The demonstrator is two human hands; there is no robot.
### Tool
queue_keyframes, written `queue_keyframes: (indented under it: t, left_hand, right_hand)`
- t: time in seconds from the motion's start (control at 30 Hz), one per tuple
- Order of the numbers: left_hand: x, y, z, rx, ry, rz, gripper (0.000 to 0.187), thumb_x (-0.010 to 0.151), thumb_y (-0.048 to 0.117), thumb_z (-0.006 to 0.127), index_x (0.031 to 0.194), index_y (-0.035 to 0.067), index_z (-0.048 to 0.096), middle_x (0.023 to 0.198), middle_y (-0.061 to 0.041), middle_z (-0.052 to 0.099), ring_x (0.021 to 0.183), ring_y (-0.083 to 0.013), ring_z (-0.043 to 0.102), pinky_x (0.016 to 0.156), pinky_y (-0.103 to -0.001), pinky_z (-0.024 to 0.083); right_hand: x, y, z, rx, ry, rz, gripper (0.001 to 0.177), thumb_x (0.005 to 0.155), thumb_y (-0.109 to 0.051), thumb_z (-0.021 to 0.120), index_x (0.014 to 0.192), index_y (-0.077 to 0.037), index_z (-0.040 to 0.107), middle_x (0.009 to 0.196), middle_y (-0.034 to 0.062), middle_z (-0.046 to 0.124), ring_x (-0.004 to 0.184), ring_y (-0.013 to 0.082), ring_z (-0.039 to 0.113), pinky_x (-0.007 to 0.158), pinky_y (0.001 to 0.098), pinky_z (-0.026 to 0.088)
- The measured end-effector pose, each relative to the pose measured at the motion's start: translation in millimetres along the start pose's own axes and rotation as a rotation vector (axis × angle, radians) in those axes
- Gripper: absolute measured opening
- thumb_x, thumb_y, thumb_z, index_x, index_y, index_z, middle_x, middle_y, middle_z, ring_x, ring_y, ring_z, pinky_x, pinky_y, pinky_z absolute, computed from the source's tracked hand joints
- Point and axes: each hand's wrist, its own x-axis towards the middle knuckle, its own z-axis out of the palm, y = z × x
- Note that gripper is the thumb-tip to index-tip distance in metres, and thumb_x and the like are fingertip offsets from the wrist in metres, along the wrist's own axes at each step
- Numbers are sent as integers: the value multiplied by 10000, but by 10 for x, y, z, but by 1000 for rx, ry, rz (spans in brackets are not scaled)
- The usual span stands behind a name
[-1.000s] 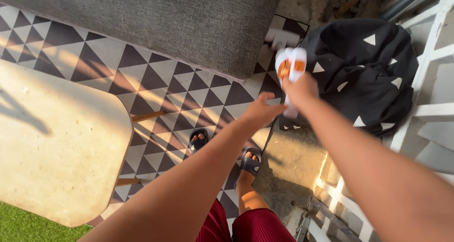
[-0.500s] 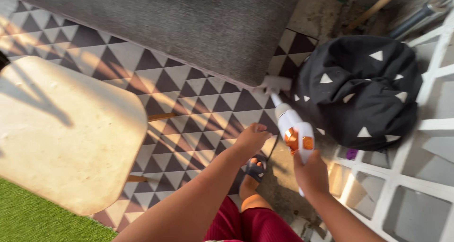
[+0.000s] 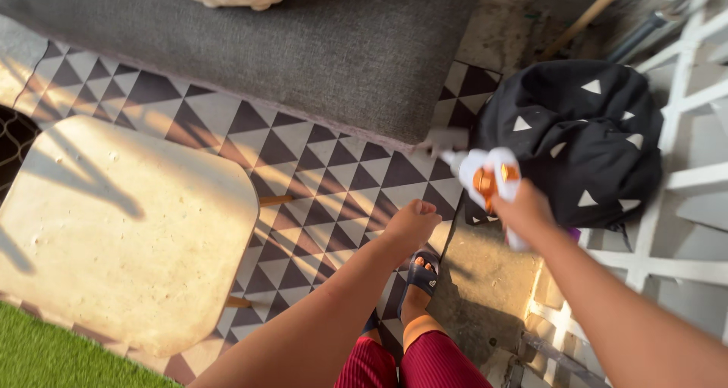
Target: The person vacuums a couch, a patterned rug, and a green artificial grass surface using a handheld vacuum cleaner.
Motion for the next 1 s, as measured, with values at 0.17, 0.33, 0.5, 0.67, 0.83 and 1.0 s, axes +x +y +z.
queue_keyframes:
  t: [0.17,0.33,0.5,0.67,0.83,1.0]
  left_hand:
    - [-195,-117,-139,75,-62,59,417,902,327,676,1245,90,654,1198,-109,711,1045,-208,680,837,-334,553]
    - [-333,-119,-417,39,-66,131,415,896,324,685,1248,104,663,1131,-114,707,983,-213,644,803,-340,517]
    - [-724,147,-596,51,-108,7,425,914,361,618,1290,161,620,1129,-43,649,951,-191,602,782,-390,491]
    - [-1063,400,-501,52,-110,10,392,936,357,578,1285,184,623,1148,14,641,1006,-162,617,832,-393,501]
    - [-1236,618,-323,126,-176,67,357,961,365,556,1267,196,625,1143,21,615,1006,-161,617,839,-382,510]
    - [-1383,690,-231,143,-185,72,341,965,358,551,1255,193,622,1107,12,597,978,-148,607,811,-363,506]
  right_hand:
    - [-1135,288,-35,93,-73,212,439,894,-324,656,1176,9,606,754,202,702,527,309,681,473,453,559]
    - [-2227,353,-535,-76,-19,253,459,869,-378,696,1102,15,646,680,148,676,507,270,674,506,400,552]
    - [-3264,432,-1025,2,81,335,522,889,-339,753,1310,-65,609,653,119,681,439,242,640,445,408,546]
    - [-3997,289,-1401,-53,216,385,545,918,-277,777,1415,-89,656,681,150,628,434,216,628,404,374,553]
    - [-4348,-137,-1560,-144,337,375,487,902,-296,773,1313,-80,627,698,122,660,488,211,624,423,349,569]
    - [-4101,-327,-1639,-44,396,321,393,932,-320,745,1152,-19,623,699,146,651,477,231,648,449,367,564]
